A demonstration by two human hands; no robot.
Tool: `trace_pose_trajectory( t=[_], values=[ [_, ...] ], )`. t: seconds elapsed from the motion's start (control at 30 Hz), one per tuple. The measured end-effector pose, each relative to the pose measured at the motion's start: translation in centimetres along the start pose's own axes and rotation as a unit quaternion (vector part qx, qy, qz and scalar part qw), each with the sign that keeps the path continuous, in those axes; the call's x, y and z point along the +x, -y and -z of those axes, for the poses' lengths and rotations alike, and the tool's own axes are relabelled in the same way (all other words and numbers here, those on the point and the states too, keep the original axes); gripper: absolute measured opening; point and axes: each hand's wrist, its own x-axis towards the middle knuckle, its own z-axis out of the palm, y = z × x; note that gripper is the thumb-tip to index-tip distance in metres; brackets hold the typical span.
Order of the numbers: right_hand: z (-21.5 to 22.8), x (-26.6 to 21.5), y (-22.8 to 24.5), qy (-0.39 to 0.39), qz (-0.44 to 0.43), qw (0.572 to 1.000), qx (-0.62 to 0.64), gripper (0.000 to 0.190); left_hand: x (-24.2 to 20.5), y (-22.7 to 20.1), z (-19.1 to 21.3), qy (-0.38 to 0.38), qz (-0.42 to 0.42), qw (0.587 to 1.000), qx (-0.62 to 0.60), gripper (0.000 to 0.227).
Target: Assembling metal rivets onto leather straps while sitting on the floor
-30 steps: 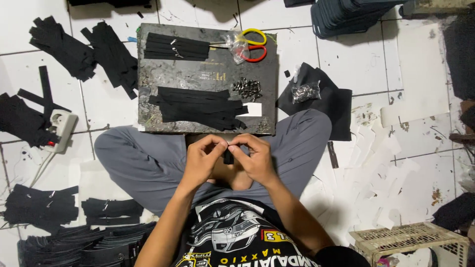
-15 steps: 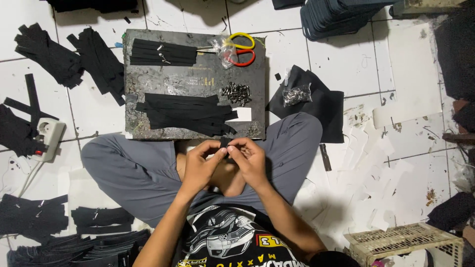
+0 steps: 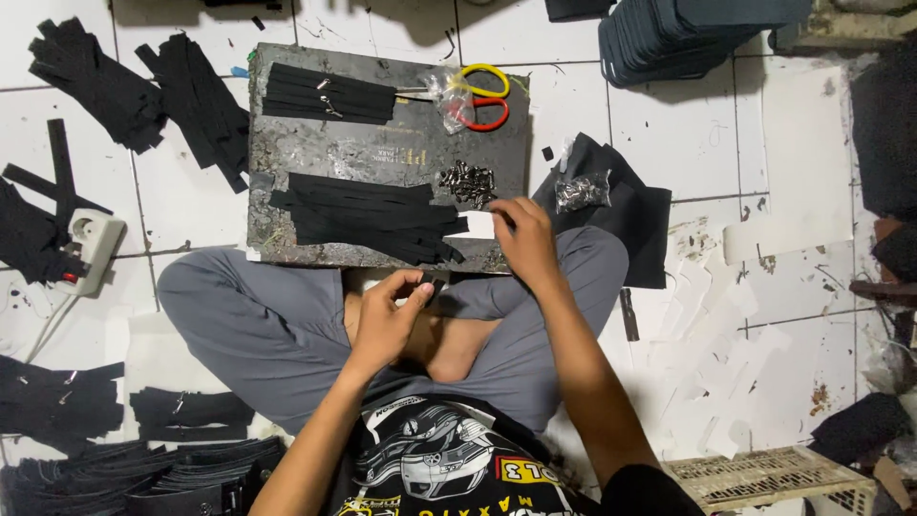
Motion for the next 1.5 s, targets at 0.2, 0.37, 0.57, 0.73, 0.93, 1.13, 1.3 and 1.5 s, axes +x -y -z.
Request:
trace_pose_trajectory(
  t=[0.2, 0.37, 0.57, 0.73, 0.93, 1.13, 1.3, 1.5],
  values=[
    [-1.5, 1.6, -1.4, 0.086, 0.028, 0.993, -0.077, 0.023, -0.4, -1.0, 1.6, -0.041, 0.023, 0.998, 0.032, 0.01],
    [-2.0, 2.1, -1.4, 0.082, 0.018, 0.991, -0.103, 0.014, -0.1, -0.2, 1.7, -0.047, 0.057, 0.996, 0.05, 0.01],
    [-2.0, 2.2, 0.0, 0.104, 0.016, 0.979, -0.176, 0.016, -0.2, -0.4, 1.9, -0.058, 0.047, 0.997, -0.014, 0.009],
    [-2.8, 1.8, -0.3, 0.077, 0.069, 0.97, -0.218, 0.012, -0.4, 0.9, 2.5, -0.062, 0.049, 0.996, -0.05, 0.01],
    [-3.1, 1.5, -0.4, 0.014, 0.082, 0.985, -0.154, 0.005, -0.9, 0.8, 3.0, -0.078, 0.053, 0.993, -0.077, 0.01],
    [-2.4, 1.3, 1.3, -0.015, -0.005, 0.999, 0.043, 0.005, -1.2, 0.6, 3.3, -0.091, 0.039, 0.99, -0.1, 0.011],
    [-1.8, -0.2, 3.7, -0.014, -0.093, 0.913, 0.396, 0.007, -0.8, 0.5, 3.3, -0.093, 0.032, 0.988, -0.118, 0.01],
    [-2.6, -3.4, 7.5, -0.007, -0.165, 0.752, 0.638, 0.011, -0.7, -0.9, 2.8, -0.089, -0.008, 0.988, -0.126, 0.009]
  ],
)
